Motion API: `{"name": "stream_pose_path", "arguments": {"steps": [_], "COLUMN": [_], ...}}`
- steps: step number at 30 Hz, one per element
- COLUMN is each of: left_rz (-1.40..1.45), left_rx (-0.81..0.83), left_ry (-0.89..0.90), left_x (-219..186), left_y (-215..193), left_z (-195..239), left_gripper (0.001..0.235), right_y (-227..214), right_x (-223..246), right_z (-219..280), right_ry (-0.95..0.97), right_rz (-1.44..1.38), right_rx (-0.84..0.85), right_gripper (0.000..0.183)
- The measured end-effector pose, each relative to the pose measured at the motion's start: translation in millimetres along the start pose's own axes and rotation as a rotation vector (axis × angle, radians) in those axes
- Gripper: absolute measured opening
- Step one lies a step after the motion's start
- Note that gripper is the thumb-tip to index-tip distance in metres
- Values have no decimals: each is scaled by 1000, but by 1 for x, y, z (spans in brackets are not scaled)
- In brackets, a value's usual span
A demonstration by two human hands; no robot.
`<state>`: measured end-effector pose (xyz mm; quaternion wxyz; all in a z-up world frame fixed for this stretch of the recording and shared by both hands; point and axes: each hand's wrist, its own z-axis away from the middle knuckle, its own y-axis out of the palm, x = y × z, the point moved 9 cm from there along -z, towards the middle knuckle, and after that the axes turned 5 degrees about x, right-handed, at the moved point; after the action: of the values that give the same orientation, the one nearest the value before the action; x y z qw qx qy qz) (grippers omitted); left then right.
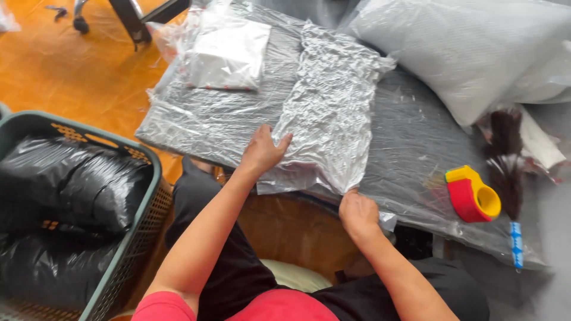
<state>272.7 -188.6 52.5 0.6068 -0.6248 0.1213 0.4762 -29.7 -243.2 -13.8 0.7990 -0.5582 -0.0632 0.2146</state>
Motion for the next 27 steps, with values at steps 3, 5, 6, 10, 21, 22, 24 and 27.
{"name": "stream_pose_path", "arguments": {"steps": [3,5,6,10,21,22,24,27], "left_rz": [21,31,42,98,140,144,107,250], "left_rx": [-11,50,102,197,48,49,27,220], "left_ry": [-108,-129,-162,-179,132,132,314,505], "left_x": [20,18,19,4,-144,-163,-216,-276], "left_y": [23,25,28,19,-44,-41,-40,-10], "left_z": [-42,-46,-47,-45,-12,-5,11,46], "left_gripper": [79,84,89,86,68,68,58,64], "right_y": [-8,8,15,14,25,8,-26,-38], "right_x": [3,-3,-4,-3,14,20,42,51], "right_z": [5,-6,-12,-3,-12,-5,12,0], "right_ry": [-10,-18,-40,-59,-226,-226,-363,-373], "right_rz": [32,34,39,71,52,56,-127,-140], "right_rx": [-4,-26,-48,-94,-282,-281,-273,-276], "right_gripper": [39,39,39,38,36,36,30,29]}}
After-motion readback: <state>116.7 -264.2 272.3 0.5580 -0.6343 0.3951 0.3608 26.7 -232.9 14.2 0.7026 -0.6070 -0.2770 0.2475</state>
